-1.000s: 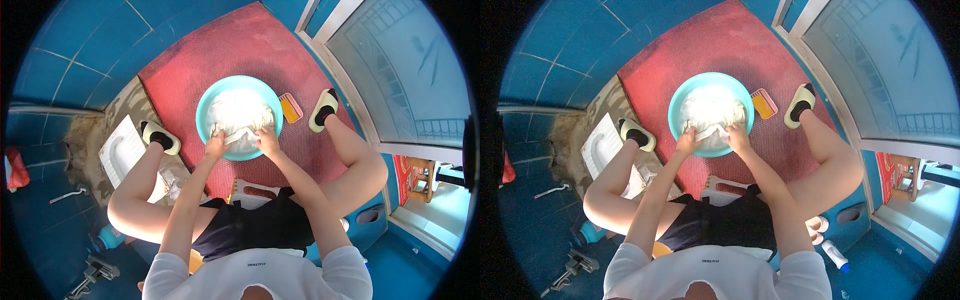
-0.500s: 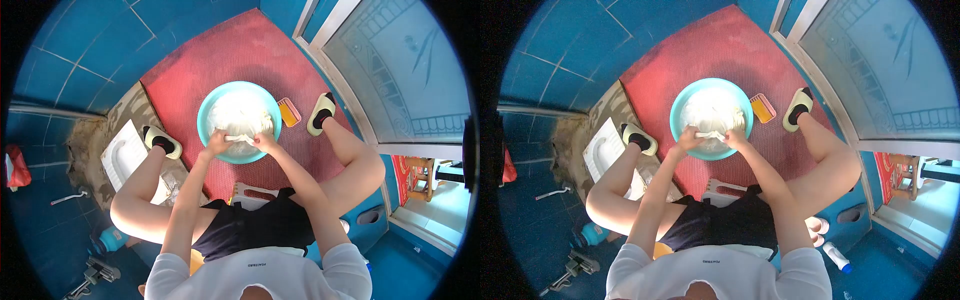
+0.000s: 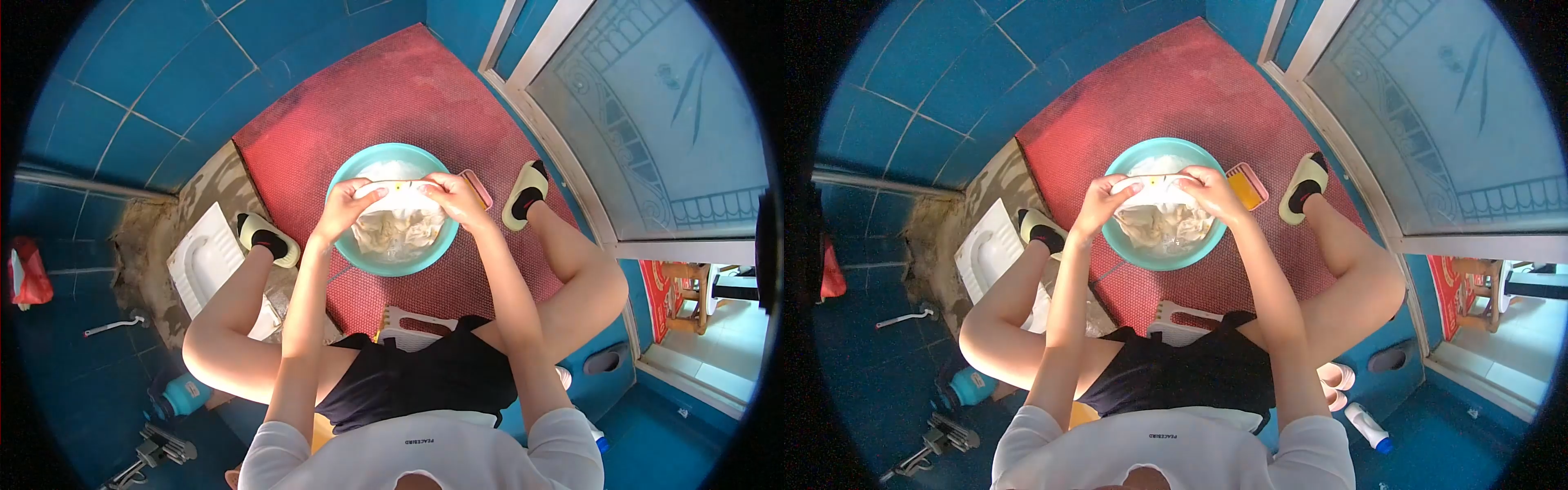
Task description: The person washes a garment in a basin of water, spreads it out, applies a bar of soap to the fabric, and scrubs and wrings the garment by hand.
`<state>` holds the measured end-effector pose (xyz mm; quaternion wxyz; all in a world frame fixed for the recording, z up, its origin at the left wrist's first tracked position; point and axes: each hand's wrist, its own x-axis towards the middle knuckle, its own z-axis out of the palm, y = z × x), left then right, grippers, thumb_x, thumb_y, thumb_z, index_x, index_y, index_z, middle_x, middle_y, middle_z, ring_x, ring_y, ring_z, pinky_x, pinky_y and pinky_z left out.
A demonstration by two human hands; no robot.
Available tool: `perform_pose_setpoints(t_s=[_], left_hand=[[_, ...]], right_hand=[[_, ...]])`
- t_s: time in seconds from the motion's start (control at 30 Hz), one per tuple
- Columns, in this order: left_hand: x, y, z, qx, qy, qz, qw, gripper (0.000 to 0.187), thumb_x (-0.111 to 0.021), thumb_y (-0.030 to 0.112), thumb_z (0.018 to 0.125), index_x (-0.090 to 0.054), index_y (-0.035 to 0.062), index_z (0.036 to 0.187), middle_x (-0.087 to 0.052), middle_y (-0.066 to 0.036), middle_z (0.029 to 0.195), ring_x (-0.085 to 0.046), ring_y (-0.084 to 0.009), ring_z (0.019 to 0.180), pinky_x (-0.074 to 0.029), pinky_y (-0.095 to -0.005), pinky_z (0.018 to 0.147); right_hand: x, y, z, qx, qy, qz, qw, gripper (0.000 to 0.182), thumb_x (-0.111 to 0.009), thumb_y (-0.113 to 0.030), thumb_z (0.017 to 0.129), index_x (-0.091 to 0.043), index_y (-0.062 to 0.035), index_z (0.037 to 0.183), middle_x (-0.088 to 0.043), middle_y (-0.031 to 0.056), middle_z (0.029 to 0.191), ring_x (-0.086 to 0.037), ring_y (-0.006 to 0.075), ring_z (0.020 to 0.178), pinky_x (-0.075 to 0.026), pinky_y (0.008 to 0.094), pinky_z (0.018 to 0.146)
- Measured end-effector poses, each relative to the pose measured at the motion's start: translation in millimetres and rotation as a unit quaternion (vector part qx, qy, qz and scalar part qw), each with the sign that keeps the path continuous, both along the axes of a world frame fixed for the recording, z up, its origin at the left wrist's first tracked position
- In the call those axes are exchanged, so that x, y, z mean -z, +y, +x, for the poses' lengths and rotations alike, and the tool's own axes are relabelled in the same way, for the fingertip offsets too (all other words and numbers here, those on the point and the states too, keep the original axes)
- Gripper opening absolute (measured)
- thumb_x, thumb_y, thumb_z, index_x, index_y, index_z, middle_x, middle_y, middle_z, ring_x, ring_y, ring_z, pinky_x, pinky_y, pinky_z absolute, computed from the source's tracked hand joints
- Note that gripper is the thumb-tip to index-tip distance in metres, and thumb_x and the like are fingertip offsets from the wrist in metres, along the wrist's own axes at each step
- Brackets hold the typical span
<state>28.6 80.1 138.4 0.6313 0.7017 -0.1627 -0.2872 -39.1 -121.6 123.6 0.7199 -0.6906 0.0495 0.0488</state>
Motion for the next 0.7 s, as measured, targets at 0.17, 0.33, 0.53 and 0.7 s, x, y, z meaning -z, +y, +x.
perform_pose_setpoints(t_s=[0.17, 0.33, 0.53, 0.7], left_hand=[[-42.3, 0.8, -11.1, 0.001, 0.002, -0.123, 0.992, 0.015, -0.055, 0.014, 0.079, -0.051, 0.0025, 0.071, -0.048, 0.004, 0.071, -0.042, -0.0031, 0.067, -0.035, -0.0186, 0.060], [-54.0, -2.7, -17.5, 0.048, -0.040, -0.176, 0.982, 0.021, -0.046, 0.022, 0.084, -0.048, 0.0054, 0.072, -0.046, 0.002, 0.078, -0.041, -0.0060, 0.075, -0.033, -0.0208, 0.068], [-47.7, -32.6, -39.3, 0.001, -0.025, -0.165, 0.986, 0.024, -0.041, 0.022, 0.087, -0.048, 0.0037, 0.073, -0.043, 0.002, 0.074, -0.038, -0.0049, 0.071, -0.032, -0.0198, 0.063], [-23.8, -32.9, -32.1, 0.001, -0.092, -0.020, 0.996, 0.025, -0.045, 0.024, 0.085, -0.050, 0.0027, 0.073, -0.044, 0.003, 0.067, -0.038, -0.0040, 0.064, -0.034, -0.0197, 0.058]], right_hand=[[-48.6, -1.3, -9.1, -0.046, -0.031, -0.007, 0.998, 0.016, -0.051, -0.014, 0.082, -0.054, 0.0011, 0.084, -0.052, -0.0014, 0.075, -0.046, 0.0042, 0.069, -0.038, 0.0182, 0.062], [-86.0, 14.3, -21.2, -0.051, -0.085, 0.050, 0.994, 0.015, -0.049, -0.013, 0.083, -0.053, 0.0001, 0.088, -0.052, -0.0012, 0.078, -0.046, 0.0045, 0.072, -0.038, 0.0184, 0.065], [-82.8, 29.0, -22.1, -0.007, -0.121, -0.034, 0.992, 0.014, -0.047, -0.012, 0.083, -0.053, 0.0006, 0.088, -0.052, 0.0013, 0.080, -0.047, 0.0056, 0.075, -0.038, 0.0194, 0.067], [-52.5, 34.4, -13.2, 0.108, -0.055, -0.011, 0.993, 0.012, -0.048, -0.010, 0.082, -0.052, 0.0008, 0.083, -0.052, 0.0028, 0.079, -0.049, 0.0096, 0.073, -0.039, 0.0221, 0.067]])
